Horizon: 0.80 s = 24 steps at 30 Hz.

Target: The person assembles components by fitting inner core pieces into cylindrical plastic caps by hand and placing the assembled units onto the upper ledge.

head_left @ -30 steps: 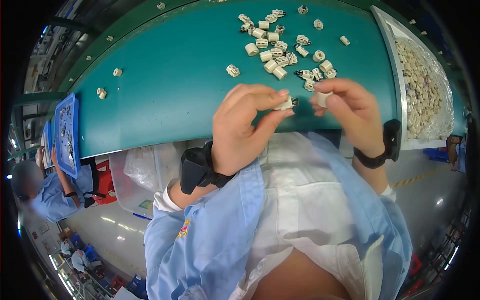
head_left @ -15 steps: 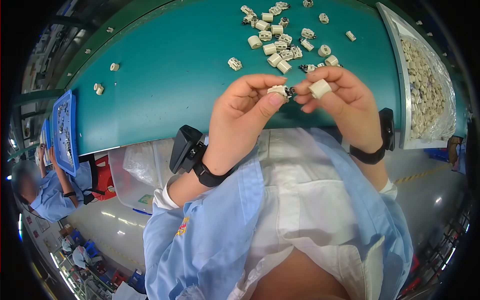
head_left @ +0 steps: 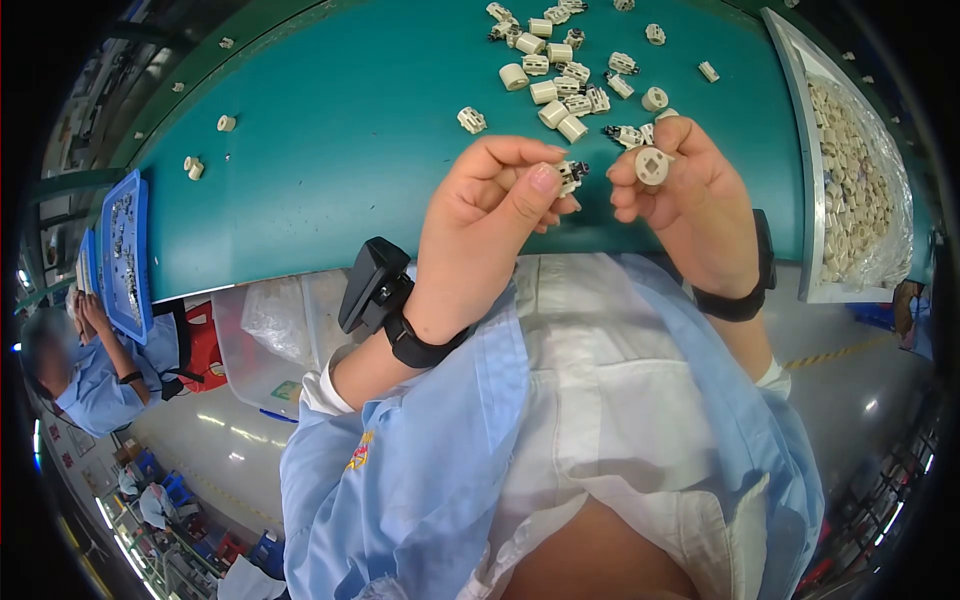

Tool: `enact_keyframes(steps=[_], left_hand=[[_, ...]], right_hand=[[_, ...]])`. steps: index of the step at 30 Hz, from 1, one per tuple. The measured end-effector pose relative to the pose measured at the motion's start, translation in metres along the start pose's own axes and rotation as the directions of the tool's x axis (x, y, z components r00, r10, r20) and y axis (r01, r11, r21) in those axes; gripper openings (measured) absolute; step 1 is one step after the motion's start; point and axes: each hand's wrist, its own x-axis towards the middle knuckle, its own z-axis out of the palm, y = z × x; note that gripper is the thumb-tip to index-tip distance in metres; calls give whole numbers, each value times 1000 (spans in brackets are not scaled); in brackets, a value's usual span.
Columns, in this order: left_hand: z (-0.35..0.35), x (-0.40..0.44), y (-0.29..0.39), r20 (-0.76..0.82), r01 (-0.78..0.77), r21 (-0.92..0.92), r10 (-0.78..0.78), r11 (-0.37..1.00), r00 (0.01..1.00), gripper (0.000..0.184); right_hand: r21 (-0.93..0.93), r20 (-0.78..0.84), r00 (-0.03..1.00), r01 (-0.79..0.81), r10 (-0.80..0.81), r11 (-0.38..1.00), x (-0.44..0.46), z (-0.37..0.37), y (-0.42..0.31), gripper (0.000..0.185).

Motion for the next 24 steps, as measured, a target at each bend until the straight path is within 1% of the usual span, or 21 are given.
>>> enact_keyframes(steps=[4,7,10,13,16,19,22,24], left_hand=[[2,0,0,-8,18,-30,-18,999,1000,22],[2,-1,1,9,44,-37,-44,998,999,21],[1,-1,0,18,58,-59,-57,997,998,21],[1,-2,0,30,58,-63,-56,996,998,21],[1,-3,0,28,66,-65,-65,996,998,21],[0,-3,-1,29,71,-83,-68,994,997,21],[1,-3,-1,23,68,-81,-67,994,998,21],[1,-4,-1,16,68,-77,-67,995,998,21]], right_hand=[[45,63,998,-33,30,998,1,-3,-3,22],[-168,-46,999,-17,10,986,0,6,-3,27],[-256,1,1000,6,-6,967,-1,5,-4,31],[-275,41,997,73,-64,959,0,7,-3,29],[-372,-8,995,92,-102,924,-1,15,-4,25],[-432,-11,992,106,-123,896,-1,15,-2,26],[-368,-4,983,167,-181,914,-1,17,4,27],[-356,14,984,169,-176,919,-1,16,4,26]])
